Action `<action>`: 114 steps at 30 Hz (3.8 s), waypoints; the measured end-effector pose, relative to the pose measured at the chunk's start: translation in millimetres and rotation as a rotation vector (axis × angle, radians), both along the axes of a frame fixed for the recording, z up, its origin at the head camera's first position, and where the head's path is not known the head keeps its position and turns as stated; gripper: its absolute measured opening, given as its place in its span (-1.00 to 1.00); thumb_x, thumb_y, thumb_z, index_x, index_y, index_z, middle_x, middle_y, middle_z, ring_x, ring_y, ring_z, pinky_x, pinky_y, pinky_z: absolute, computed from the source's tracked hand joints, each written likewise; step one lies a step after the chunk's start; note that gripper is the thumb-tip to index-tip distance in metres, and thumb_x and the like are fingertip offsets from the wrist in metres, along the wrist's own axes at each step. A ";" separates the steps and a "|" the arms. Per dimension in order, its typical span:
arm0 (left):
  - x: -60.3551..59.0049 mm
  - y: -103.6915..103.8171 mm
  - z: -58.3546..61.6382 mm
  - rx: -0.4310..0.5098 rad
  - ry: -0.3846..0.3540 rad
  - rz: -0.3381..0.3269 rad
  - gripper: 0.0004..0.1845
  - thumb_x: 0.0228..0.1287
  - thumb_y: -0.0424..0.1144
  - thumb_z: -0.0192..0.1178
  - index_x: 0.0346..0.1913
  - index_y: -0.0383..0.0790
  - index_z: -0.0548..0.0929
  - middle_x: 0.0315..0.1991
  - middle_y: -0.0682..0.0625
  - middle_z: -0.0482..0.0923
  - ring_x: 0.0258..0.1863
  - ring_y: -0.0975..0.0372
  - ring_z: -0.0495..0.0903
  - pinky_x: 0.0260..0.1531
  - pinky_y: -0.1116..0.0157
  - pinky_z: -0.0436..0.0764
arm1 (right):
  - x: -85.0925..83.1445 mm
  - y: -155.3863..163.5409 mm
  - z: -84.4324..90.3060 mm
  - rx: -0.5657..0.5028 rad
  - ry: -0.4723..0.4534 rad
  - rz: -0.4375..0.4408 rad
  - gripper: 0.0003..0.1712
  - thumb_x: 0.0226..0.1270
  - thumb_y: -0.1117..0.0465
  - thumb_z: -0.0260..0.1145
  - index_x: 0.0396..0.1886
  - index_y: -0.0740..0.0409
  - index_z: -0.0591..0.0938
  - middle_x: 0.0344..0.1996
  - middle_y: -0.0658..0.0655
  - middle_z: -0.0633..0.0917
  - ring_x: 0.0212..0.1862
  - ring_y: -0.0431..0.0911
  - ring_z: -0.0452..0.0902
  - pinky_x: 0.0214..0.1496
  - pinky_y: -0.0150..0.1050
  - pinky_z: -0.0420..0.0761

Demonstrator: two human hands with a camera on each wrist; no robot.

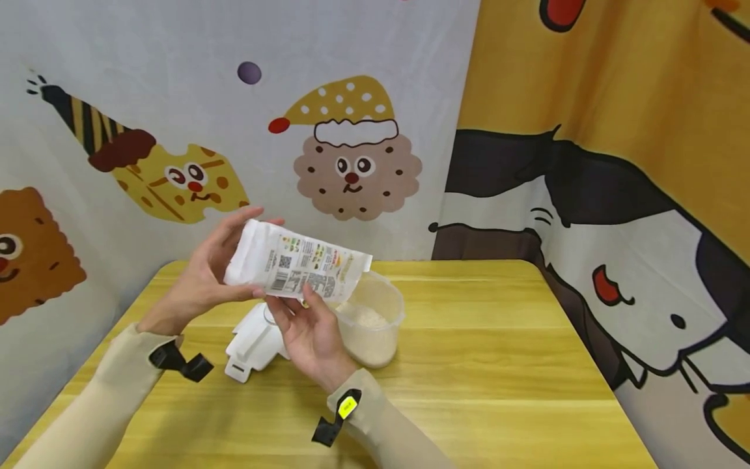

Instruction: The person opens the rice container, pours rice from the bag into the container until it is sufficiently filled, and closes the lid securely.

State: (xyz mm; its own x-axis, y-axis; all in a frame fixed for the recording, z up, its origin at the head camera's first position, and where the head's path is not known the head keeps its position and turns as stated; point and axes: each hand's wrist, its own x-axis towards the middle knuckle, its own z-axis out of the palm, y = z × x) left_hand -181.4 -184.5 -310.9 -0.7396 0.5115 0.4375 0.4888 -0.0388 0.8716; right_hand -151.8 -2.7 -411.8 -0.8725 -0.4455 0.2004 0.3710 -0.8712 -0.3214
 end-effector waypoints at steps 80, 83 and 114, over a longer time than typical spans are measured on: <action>-6.1 76.4 18.6 -0.188 0.218 -0.038 0.12 -0.01 -0.35 0.62 0.59 0.13 0.21 0.46 0.11 0.39 0.45 0.25 0.39 0.39 0.19 0.50 | -25.9 140.7 75.1 1.133 1.028 -0.706 0.12 -0.10 0.54 0.62 0.52 0.07 0.37 0.44 0.08 0.47 0.45 0.00 0.39 0.47 -0.13 0.47; -7.2 79.5 16.3 -0.162 0.231 -0.039 0.08 -0.05 -0.37 0.63 0.55 0.05 0.27 0.41 0.09 0.44 0.41 0.25 0.43 0.34 0.20 0.54 | -27.5 143.2 74.0 1.126 1.049 -0.721 0.06 -0.05 0.52 0.59 0.50 0.13 0.38 0.41 0.09 0.49 0.43 -0.02 0.40 0.46 -0.17 0.48; -17.6 81.1 -29.8 -0.115 0.098 -0.031 0.19 -0.13 -0.49 0.63 0.59 0.01 0.20 0.45 -0.04 0.39 0.45 0.13 0.39 0.41 0.10 0.48 | -31.5 146.9 71.5 1.219 1.082 -0.701 0.07 -0.07 0.50 0.62 0.50 0.05 0.40 0.39 0.12 0.52 0.38 -0.09 0.45 0.36 -0.19 0.58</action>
